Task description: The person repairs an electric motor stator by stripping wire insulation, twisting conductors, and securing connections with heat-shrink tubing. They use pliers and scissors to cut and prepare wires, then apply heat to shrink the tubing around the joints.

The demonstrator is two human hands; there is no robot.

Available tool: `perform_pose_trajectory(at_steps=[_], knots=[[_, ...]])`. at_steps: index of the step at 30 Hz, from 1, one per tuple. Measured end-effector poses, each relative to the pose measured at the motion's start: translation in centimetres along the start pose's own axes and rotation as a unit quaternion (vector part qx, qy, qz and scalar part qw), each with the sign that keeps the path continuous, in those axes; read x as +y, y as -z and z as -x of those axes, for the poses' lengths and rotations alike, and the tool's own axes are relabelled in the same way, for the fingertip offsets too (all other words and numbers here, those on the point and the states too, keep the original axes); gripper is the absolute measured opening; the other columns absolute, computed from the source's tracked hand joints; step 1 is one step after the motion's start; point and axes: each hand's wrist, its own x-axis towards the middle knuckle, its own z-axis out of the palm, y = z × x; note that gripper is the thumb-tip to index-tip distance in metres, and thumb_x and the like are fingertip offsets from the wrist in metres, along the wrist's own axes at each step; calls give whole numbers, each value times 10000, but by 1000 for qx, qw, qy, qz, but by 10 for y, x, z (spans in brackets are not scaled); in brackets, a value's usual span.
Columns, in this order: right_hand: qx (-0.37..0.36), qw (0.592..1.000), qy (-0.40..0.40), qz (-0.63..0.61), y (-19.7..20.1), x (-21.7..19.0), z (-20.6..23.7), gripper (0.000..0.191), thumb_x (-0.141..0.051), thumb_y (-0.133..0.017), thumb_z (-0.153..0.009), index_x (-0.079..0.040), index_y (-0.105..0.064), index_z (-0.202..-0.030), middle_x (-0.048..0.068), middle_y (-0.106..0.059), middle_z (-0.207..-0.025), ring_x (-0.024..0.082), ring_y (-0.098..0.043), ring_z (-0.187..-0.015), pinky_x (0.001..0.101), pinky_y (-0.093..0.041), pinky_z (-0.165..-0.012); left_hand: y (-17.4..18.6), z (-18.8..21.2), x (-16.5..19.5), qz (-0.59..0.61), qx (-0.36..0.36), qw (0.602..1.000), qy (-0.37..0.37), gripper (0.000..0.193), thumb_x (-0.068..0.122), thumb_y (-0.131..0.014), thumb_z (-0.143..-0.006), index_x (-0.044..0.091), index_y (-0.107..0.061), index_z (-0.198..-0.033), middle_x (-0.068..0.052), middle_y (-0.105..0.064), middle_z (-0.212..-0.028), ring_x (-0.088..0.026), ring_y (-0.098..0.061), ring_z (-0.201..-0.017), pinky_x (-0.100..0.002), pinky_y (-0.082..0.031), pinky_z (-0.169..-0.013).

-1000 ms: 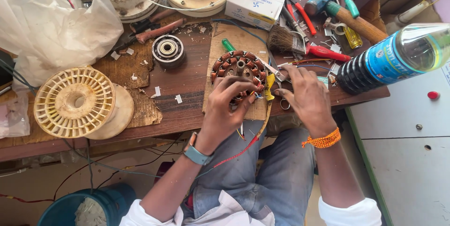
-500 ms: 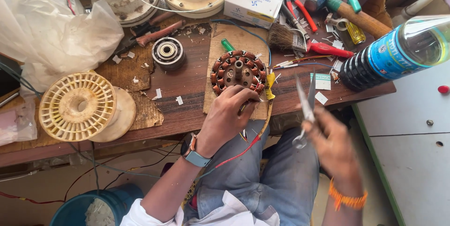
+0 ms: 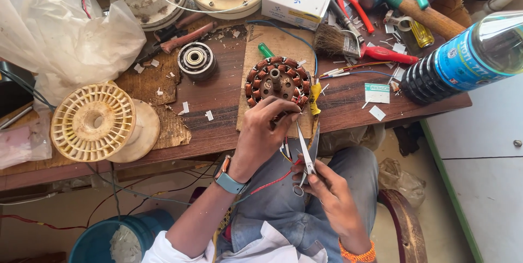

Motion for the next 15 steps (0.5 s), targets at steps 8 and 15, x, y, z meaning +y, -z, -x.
perform_pose_trajectory(at_steps=[8,15], knots=[[-5,996,45,74,-14,-4,-4,470,-242,-524,-1018,36,-554,-1396,147,-722,-1191,209,-711,-1073,367,-627,-909,0,12,-13,31,37,999,-14,264,41,-742,-919,73,-631,-1157,-53,-730,-1034,-177,-755,-904,-326,-603,-790],[13,990,45,135,-19,-12,-2,428,-206,-513,-1021,28,-583,-1372,103,-760,-1134,171,-722,-1011,325,-601,-883,-9,24,-18,3,80,997,19,423,63,-779,-908,102,-506,-1229,-33,-768,-1034,-153,-755,-807,-283,-565,-663]])
